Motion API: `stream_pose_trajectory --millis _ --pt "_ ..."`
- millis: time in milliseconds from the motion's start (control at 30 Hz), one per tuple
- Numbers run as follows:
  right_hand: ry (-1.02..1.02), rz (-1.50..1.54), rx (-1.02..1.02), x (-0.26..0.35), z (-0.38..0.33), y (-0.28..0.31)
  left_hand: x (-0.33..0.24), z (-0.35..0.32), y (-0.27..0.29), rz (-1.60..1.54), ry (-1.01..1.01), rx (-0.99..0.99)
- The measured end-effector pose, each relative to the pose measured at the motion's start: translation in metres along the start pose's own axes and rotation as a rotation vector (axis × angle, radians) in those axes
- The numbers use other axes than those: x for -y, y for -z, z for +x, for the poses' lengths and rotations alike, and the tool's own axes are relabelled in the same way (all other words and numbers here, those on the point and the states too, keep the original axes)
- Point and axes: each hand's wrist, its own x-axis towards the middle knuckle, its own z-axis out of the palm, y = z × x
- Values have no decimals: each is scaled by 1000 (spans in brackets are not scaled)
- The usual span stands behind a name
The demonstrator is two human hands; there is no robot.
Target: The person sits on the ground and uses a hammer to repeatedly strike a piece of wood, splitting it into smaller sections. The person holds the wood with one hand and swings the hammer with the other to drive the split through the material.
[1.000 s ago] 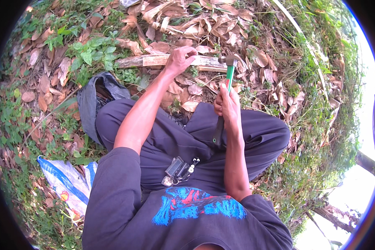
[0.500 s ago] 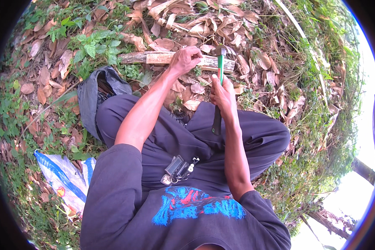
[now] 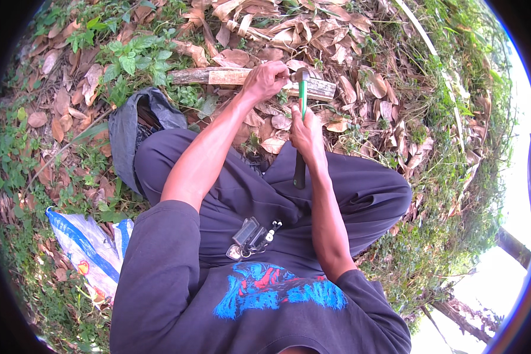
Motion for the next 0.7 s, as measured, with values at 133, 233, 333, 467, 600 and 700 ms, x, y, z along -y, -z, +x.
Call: stream_pose_trajectory --millis 133,233,333,467,600,700 --pt "-28 -47 -18 9 -4 1 0 0 0 36 -11 -14" --pt "-13 -5 -91 12 -9 4 1 -1 2 34 9 -14" --pt "21 7 -127 2 -10 1 -1 0 1 49 32 1" --pt "47 13 -59 -17 1 -12 -4 1 1 47 19 0" --pt "8 7 -82 -5 -3 -6 -1 -2 3 34 54 7" --pt "1 40 -96 2 -7 -1 -1 -1 3 61 17 -16"
